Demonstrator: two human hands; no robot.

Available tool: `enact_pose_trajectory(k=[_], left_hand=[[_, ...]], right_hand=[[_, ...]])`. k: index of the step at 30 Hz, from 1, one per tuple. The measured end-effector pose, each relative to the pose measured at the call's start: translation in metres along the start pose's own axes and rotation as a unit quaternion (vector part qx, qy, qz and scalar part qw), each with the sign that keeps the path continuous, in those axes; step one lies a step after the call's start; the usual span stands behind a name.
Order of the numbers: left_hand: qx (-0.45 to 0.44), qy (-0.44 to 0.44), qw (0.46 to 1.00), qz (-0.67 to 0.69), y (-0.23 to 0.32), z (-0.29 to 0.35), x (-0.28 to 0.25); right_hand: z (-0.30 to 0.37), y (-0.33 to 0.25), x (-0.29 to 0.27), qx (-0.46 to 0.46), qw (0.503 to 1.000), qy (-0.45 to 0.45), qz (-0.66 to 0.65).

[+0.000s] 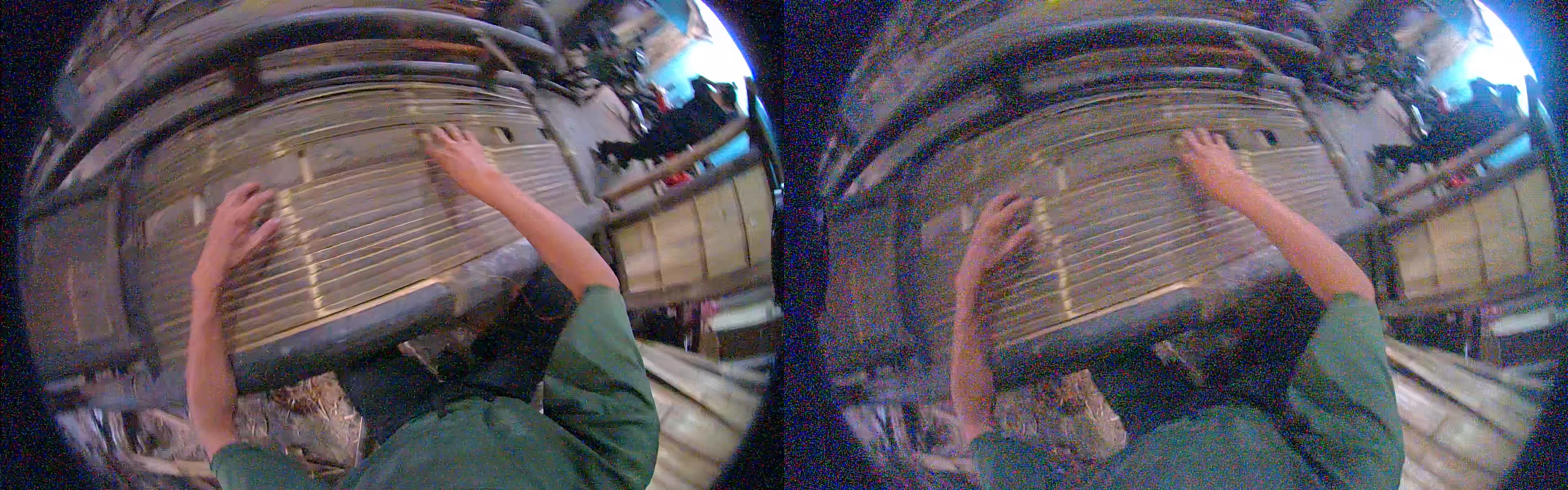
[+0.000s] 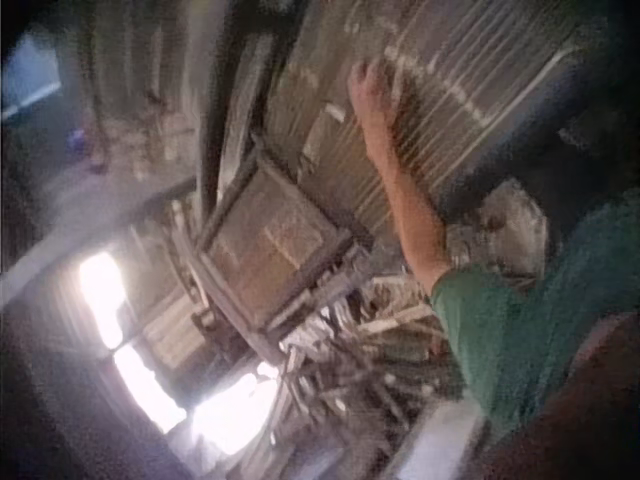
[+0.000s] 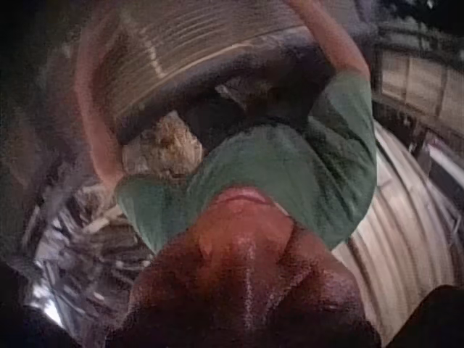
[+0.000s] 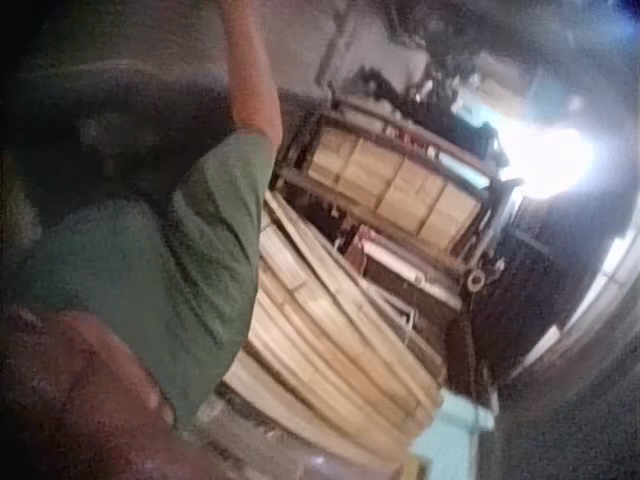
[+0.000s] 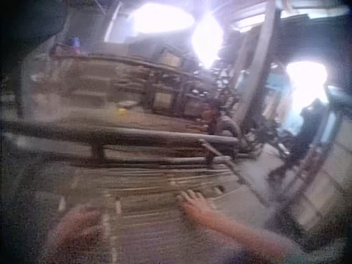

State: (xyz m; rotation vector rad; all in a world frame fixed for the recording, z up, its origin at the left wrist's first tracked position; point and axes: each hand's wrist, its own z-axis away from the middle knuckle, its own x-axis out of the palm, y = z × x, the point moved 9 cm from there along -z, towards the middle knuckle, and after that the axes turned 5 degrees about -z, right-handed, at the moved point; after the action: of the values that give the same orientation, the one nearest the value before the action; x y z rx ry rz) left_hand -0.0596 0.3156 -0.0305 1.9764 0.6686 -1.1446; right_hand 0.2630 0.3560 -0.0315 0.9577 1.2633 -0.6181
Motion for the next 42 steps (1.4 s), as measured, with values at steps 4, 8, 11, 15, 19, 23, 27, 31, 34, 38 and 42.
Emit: enact_pose_trajectory(k=[4, 8, 11, 15, 19, 23, 27, 31, 34, 38, 42], left_hand=[[0.008, 0.005, 1.000, 0.005, 0.013, -0.013, 0.003], [-0.046, 0.036, 0.998, -0.003, -0.021, -0.002, -0.001], [-0.048, 0.068, 0.996, -0.025, -0.043, 0.008, -0.010], [-0.065, 0.073, 0.994, -0.055, -0.051, 0.010, -0.020], [-0.123, 0.052, 0.991, -0.013, -0.050, 0.006, -0.025], [-0.080, 0.085, 0.993, -0.008, -0.034, -0.007, -0.019], [-0.066, 0.113, 0.980, -0.149, -0.080, 0.007, 0.001], [-0.068, 0.081, 0.976, -0.189, -0.087, -0.002, 0.027], [-0.133, 0.003, 0.965, -0.225, -0.056, -0.014, 0.023], [-0.170, 0.035, 0.956, -0.235, -0.092, -0.003, 0.028], [-0.205, -0.110, 0.923, -0.306, -0.098, 0.003, 0.030]], right_hand=[[0.004, 0.054, 0.027, -0.074, 0.997, 0.033, 0.003], [0.004, 0.060, 0.035, -0.026, 0.999, -0.019, -0.024], [0.005, 0.063, 0.031, -0.059, 0.998, 0.001, 0.028], [0.032, 0.095, 0.011, 0.011, 0.998, 0.053, 0.028], [0.134, 0.111, -0.023, 0.112, 0.993, 0.030, -0.031], [0.281, 0.111, -0.026, 0.217, 0.916, -0.189, -0.279], [0.356, 0.089, -0.072, 0.220, 0.838, -0.214, -0.451], [0.301, 0.117, -0.065, 0.220, 0.904, -0.145, -0.338], [0.212, 0.100, -0.070, 0.148, 0.913, 0.098, -0.368], [0.072, 0.052, -0.030, 0.103, 0.906, 0.230, -0.340], [-0.015, 0.002, -0.012, 0.084, 0.877, 0.356, -0.310]])
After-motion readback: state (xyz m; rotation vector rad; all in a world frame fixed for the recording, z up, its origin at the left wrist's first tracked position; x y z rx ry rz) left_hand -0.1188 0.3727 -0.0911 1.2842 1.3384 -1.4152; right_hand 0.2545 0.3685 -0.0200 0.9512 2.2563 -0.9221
